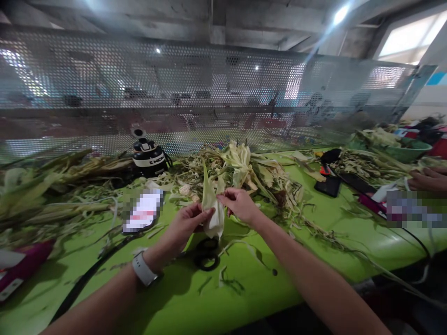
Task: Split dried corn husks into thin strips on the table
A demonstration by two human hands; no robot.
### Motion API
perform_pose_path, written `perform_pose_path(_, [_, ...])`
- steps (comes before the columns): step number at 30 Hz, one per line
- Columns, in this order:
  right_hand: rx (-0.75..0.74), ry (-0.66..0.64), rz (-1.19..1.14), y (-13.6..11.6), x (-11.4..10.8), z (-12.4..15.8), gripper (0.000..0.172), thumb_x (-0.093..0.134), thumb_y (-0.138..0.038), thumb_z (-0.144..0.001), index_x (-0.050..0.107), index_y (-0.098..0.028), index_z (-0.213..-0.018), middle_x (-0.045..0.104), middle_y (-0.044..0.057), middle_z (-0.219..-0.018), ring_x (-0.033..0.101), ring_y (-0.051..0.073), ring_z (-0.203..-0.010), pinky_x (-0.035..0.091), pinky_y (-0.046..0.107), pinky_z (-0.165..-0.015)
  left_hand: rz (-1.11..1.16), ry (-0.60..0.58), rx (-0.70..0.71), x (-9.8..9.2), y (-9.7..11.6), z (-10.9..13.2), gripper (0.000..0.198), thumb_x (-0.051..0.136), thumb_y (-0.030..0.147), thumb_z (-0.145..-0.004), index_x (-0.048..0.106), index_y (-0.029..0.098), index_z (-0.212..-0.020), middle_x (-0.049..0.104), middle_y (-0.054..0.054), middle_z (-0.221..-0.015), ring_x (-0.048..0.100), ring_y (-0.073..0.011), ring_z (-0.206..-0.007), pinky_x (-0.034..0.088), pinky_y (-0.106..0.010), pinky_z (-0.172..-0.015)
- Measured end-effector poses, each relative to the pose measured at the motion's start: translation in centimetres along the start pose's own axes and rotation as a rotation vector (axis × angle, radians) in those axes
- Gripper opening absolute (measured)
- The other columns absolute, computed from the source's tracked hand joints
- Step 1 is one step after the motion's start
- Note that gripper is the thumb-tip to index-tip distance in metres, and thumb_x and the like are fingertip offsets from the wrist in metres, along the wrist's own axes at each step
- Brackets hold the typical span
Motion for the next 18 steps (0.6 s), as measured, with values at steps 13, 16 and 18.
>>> perform_pose_path(13, [0.020, -0.024, 0.082, -0.01, 0.00, 0.15, 0.037, 0.065, -0.050, -0.067, 0.050, -0.017, -0.059, 0.044, -0.007, -0.049, 0.040, 0.005, -0.038, 0.032, 0.020, -0.037, 0.019, 0.036, 0.000, -0.24, 0.07, -0.19, 0.039, 0.072, 0.049, -0.060, 0.062, 0.014, -0.073, 0.061, -0.002, -0.068, 0.054, -0.0101, -0.058, 0.047, -0.021, -0.053])
perform_pose_path(16, [0.051, -0.054, 0.089, 0.19, -0.21, 0.10, 0.038, 0.065, -0.049, -0.068, 0.050, -0.017, -0.059, 0.044, -0.007, -0.048, 0.041, 0.005, -0.038, 0.033, 0.019, -0.038, 0.017, 0.065, 0.018, -0.34, 0.26, -0.11, 0.038, 0.072, 0.049, -0.060, 0.062, 0.014, -0.070, 0.059, 0.000, -0.065, 0.051, -0.0087, -0.055, 0.045, -0.020, -0.051])
perform_pose_path(18, [0.068, -0.088, 0.094, 0.27, -0.14, 0.14, 0.038, 0.065, -0.050, -0.068, 0.051, -0.016, -0.059, 0.045, -0.007, -0.048, 0.043, 0.006, -0.039, 0.034, 0.019, -0.039, 0.000, 0.007, -0.007, -0.25, 0.10, -0.07, 0.037, 0.071, 0.048, -0.062, 0.064, 0.014, -0.076, 0.063, -0.002, -0.070, 0.054, -0.0103, -0.058, 0.046, -0.021, -0.052])
Point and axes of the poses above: each hand's wrist, its own z-axis away from the middle knuckle, its own x-axis out of the palm, y = z × x, the point moved 3 cm from there along -z, towards the middle knuckle
